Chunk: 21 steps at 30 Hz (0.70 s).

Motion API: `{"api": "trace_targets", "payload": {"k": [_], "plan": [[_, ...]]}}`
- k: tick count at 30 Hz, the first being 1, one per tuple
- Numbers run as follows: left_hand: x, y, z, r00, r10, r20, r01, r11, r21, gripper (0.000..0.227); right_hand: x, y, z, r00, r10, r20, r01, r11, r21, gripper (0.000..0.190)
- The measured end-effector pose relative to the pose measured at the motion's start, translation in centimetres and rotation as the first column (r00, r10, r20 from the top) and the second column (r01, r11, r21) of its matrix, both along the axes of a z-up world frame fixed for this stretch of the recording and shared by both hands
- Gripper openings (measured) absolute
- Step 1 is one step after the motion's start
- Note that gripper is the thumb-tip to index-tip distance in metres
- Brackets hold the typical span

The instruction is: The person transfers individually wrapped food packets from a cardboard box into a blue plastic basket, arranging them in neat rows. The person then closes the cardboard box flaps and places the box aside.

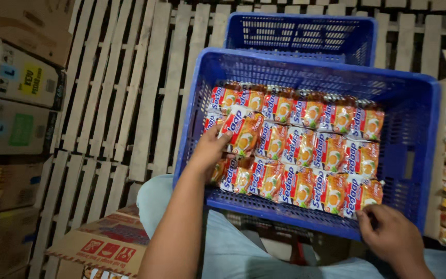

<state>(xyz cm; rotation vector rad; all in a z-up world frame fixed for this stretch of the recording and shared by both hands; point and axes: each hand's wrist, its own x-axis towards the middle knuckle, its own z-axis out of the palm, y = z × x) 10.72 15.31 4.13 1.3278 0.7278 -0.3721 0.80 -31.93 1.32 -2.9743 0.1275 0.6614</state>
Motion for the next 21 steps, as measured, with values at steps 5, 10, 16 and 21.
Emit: {"api": "trace_targets", "payload": {"k": [5,10,16,21], "plan": [[-1.7,-0.2,-2.8,0.989,-0.042,0.142,0.052,0.996,-0.07,0.043,0.3,0.8,1.1,1.0,-0.02,0.016,0.019,0.999,0.049,0.029],[-2.7,-2.3,2.1,0.988,-0.101,0.118,0.1,0.995,0.011,0.05,0.9,1.1,1.7,0.994,-0.042,-0.101,0.048,0.997,0.055,0.032],[-3.7,-5.4,3.0,0.969,0.015,0.246,0.032,0.983,-0.182,0.063,0.6,-0.9,-0.8,0.965,-0.195,0.177,0.075,0.847,0.527,0.037],[-3.6,-9.1,5.5,0.951,-0.235,0.198,0.22,0.971,0.098,0.053,0.0,3.3,3.2,0.723,0.077,0.686,-0.548,0.669,0.503,0.076]]}}
